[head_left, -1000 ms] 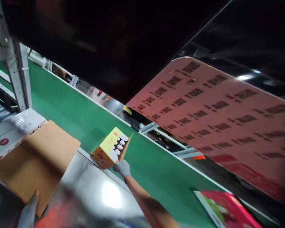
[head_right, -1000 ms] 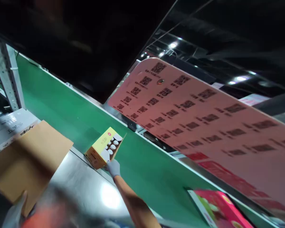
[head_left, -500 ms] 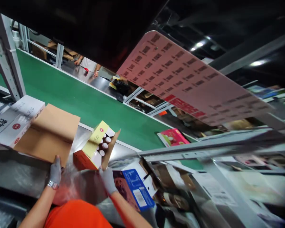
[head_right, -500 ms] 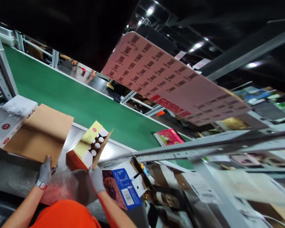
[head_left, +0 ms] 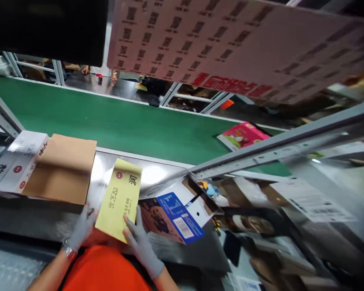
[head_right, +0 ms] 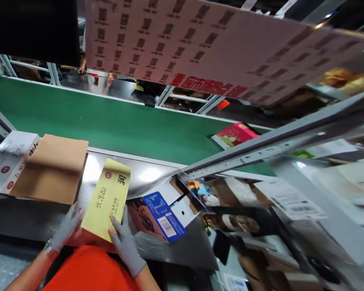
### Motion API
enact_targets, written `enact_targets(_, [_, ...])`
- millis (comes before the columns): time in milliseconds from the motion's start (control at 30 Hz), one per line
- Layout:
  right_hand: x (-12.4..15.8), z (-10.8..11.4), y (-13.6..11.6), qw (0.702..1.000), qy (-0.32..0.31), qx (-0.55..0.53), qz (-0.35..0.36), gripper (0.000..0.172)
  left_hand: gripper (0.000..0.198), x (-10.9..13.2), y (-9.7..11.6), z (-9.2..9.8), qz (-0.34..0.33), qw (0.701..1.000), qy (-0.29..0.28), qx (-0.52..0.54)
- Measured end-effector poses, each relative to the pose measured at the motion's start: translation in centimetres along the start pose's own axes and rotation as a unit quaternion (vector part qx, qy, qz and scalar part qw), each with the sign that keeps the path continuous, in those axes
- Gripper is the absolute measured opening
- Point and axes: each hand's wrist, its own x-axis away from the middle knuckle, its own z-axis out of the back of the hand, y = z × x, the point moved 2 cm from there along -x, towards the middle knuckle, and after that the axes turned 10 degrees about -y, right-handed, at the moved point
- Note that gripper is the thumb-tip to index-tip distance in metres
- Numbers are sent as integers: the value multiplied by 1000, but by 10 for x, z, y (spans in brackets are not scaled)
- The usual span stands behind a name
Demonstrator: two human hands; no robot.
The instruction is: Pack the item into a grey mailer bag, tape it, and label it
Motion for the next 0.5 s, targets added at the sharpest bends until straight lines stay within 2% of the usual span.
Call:
enact_targets(100, [-18, -11, 3, 998, 37, -36, 47, 59, 90, 5, 32, -21, -111, 976, 2, -186])
enact_targets(167, [-20, -17, 5, 996, 37, -47, 60, 56, 91, -2, 61, -42, -174, 940, 21, -291])
enact_targets(233, [-16, -18, 7, 996, 26, -60, 65, 53, 93, -16, 92, -68, -210, 902, 35, -375])
enact_targets(300, [-10, -14, 11, 993, 0, -87, 80, 52, 101, -37, 125, -95, -212, 868, 52, -445])
enact_targets(400, [2, -1, 24, 982, -63, -139, 114, 56, 120, -73, 167, -133, -165, 835, 77, -520])
enact_targets(500, [15, 24, 46, 979, -89, -156, 94, 60, 141, -100, 187, -161, -96, 815, 101, -563])
